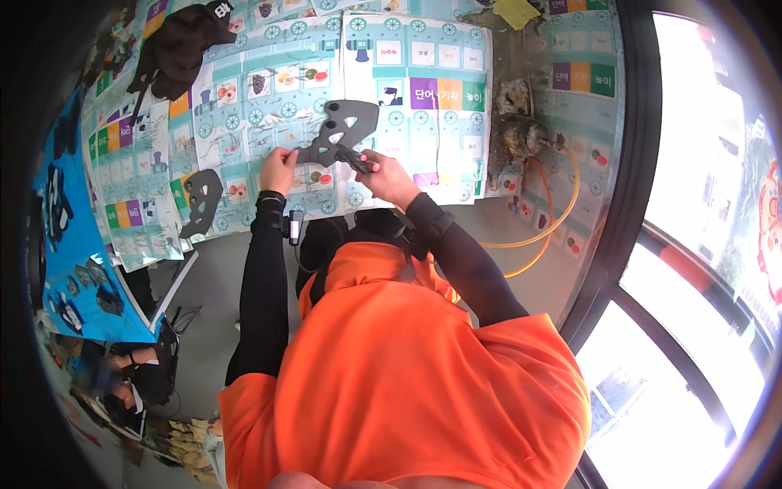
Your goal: Checking and organizing shoe upper components using paper patterns and marking tools.
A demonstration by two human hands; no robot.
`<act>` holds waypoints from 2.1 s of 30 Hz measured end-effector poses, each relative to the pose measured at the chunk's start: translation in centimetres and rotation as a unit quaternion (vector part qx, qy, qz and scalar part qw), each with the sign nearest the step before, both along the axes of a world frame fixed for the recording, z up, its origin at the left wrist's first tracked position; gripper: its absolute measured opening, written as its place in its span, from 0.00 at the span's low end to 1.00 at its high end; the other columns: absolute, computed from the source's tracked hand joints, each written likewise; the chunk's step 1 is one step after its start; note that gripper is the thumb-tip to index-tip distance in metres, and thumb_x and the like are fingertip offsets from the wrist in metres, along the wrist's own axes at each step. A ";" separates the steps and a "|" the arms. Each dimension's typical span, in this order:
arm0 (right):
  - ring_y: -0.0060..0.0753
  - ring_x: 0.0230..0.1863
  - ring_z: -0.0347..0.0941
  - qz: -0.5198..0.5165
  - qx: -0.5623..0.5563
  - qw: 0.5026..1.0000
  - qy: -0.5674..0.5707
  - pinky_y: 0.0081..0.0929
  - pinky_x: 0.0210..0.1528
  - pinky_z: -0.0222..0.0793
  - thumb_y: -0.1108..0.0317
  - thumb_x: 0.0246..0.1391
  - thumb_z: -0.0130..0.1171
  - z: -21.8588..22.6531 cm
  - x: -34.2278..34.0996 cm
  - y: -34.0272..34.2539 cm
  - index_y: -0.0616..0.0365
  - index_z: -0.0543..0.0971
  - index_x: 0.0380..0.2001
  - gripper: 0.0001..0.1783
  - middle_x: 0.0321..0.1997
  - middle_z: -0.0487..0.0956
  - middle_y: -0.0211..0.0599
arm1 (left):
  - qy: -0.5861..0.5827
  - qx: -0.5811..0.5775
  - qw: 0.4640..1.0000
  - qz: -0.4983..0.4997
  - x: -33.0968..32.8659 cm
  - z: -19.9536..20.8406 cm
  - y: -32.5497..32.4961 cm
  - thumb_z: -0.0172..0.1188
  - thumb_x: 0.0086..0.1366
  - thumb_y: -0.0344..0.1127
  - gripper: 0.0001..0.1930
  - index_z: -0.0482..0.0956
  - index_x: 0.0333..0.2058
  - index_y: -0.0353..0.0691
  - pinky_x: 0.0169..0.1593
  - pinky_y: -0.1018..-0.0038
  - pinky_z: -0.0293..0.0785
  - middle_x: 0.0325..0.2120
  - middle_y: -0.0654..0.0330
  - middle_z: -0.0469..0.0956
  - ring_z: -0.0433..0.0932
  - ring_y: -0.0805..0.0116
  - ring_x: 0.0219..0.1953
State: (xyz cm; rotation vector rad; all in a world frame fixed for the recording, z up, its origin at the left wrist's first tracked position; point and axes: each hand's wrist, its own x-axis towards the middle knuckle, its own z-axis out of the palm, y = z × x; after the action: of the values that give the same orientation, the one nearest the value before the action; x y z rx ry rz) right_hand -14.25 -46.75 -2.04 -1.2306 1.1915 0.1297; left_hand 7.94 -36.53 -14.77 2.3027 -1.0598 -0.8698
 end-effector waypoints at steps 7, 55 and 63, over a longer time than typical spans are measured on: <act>0.61 0.36 0.69 0.089 -0.123 0.988 0.039 0.45 0.39 0.65 0.68 0.41 0.49 -1.1 2.6 0.8 0.57 0.71 0.39 0.17 0.31 0.75 0.55 | 0.069 -0.004 0.998 -0.007 0.8 0.2 -0.2 0.66 0.47 0.45 0.16 0.76 0.22 0.36 0.31 0.68 0.69 0.20 0.57 0.75 0.73 0.60 0.25; 0.39 0.25 0.72 0.079 -0.159 0.981 0.079 0.30 0.33 0.67 0.71 0.37 0.52 -2.9 1.1 -0.1 0.63 0.72 0.38 0.20 0.24 0.75 0.48 | 0.018 -0.030 0.999 -0.035 0.8 -0.1 -0.4 0.67 0.46 0.45 0.15 0.76 0.24 0.38 0.30 0.70 0.67 0.20 0.59 0.72 0.71 0.63 0.24; 0.60 0.37 0.70 0.021 -0.170 0.982 0.074 0.41 0.40 0.66 0.68 0.41 0.50 -3.1 -0.1 -1.0 0.62 0.72 0.34 0.15 0.31 0.75 0.57 | 0.044 -0.009 0.999 -0.021 0.8 0.6 -0.7 0.66 0.46 0.44 0.15 0.77 0.24 0.38 0.30 0.69 0.67 0.19 0.58 0.72 0.71 0.62 0.25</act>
State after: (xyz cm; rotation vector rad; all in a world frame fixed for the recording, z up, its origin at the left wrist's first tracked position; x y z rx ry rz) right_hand -14.35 -47.78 -5.11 -1.5671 1.3549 0.0512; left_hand 8.72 -37.23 -14.15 2.2128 -1.0775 -0.9660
